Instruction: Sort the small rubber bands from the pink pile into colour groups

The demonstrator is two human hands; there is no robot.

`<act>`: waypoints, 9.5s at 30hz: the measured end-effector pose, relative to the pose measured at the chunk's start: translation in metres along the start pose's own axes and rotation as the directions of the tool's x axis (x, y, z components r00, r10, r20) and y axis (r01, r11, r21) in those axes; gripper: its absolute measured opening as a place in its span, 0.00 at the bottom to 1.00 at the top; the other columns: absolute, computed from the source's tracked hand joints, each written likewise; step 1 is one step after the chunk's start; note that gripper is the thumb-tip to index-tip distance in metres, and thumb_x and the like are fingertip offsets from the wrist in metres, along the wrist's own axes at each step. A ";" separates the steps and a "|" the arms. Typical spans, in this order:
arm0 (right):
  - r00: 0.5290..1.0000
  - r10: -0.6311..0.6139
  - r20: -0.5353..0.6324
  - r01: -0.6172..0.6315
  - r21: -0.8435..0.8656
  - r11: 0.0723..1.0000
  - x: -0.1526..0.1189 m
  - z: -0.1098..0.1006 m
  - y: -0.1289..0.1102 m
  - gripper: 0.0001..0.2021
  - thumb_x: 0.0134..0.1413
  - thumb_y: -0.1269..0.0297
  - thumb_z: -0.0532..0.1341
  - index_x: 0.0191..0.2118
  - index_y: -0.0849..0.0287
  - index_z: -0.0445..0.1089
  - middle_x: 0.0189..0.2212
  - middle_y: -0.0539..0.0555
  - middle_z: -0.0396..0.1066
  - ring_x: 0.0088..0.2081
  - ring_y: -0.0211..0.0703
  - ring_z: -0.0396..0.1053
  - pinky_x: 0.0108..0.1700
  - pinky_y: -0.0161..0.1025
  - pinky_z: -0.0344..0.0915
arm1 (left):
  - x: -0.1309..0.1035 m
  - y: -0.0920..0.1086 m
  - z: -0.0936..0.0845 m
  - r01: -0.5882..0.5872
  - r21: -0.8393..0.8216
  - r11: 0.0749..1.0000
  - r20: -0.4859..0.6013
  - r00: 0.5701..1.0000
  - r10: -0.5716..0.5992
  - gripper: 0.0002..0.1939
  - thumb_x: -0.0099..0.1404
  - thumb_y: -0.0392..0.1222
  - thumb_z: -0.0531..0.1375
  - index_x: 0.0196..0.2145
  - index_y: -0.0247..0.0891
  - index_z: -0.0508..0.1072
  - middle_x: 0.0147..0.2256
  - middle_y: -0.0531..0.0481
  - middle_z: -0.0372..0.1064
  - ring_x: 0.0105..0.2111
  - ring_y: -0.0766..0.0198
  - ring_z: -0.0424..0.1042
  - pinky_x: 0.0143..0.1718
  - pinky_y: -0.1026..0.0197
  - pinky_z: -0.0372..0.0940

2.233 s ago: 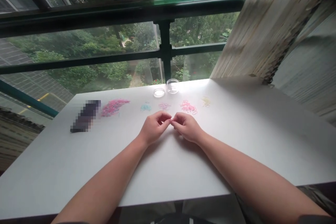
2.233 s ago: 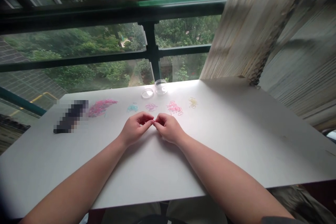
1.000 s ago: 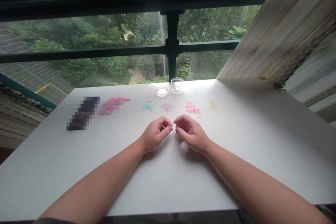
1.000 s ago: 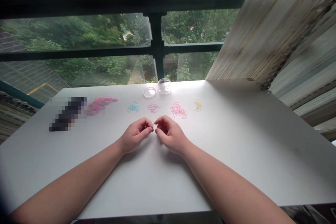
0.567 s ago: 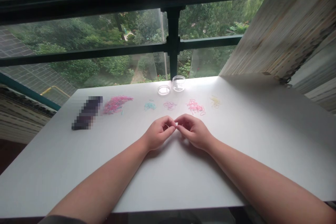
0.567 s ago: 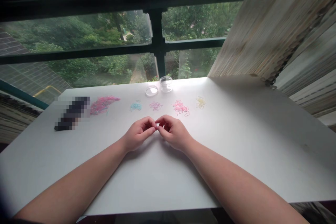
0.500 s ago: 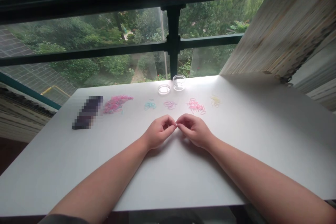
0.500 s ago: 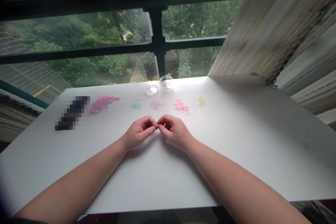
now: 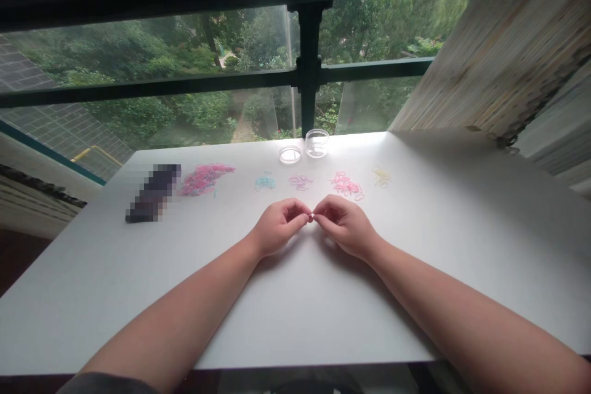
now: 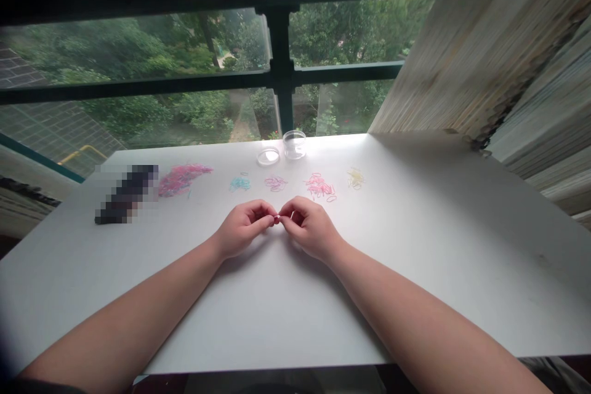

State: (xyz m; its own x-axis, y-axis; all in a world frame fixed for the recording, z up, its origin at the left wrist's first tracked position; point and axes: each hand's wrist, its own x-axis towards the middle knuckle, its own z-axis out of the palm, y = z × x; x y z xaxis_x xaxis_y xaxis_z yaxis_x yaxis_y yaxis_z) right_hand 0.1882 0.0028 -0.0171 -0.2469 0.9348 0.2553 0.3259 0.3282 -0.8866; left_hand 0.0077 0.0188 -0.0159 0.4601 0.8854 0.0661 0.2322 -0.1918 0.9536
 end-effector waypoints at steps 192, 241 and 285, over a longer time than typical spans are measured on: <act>0.996 0.077 0.035 -0.076 -0.018 0.997 0.004 -0.002 0.006 0.04 0.50 0.66 0.56 0.27 0.58 0.63 0.21 0.48 0.63 0.24 0.36 0.60 0.27 0.35 0.57 | 0.000 -0.002 -0.002 -0.138 0.422 0.896 -0.125 0.970 0.208 0.07 0.60 0.41 0.56 0.29 0.36 0.72 0.27 0.51 0.69 0.26 0.69 0.65 0.27 0.67 0.60; 0.992 0.098 0.079 -0.099 0.007 0.995 0.007 -0.003 0.004 0.04 0.50 0.66 0.55 0.27 0.59 0.63 0.21 0.46 0.64 0.22 0.34 0.63 0.27 0.33 0.59 | 0.066 -0.020 -0.026 -0.060 0.719 0.693 -0.269 0.895 0.356 0.08 0.57 0.35 0.56 0.35 0.40 0.72 0.32 0.51 0.72 0.35 0.62 0.69 0.39 0.60 0.64; 0.992 0.076 0.099 -0.078 0.016 0.997 0.006 -0.004 0.007 0.04 0.51 0.66 0.55 0.28 0.58 0.63 0.22 0.47 0.63 0.23 0.34 0.62 0.26 0.32 0.58 | 0.054 -0.007 -0.021 -0.226 0.618 0.753 -0.051 0.944 0.326 0.09 0.58 0.35 0.55 0.35 0.41 0.74 0.36 0.52 0.74 0.40 0.62 0.69 0.46 0.59 0.63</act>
State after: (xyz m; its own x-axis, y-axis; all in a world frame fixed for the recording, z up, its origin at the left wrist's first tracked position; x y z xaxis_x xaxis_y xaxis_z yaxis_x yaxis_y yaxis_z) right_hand 0.1923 0.0112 -0.0207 -0.3108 0.9389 0.1478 0.3296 0.2523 -0.9098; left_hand 0.0131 0.0765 -0.0132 0.4661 0.7951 0.3880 0.6000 -0.6064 0.5219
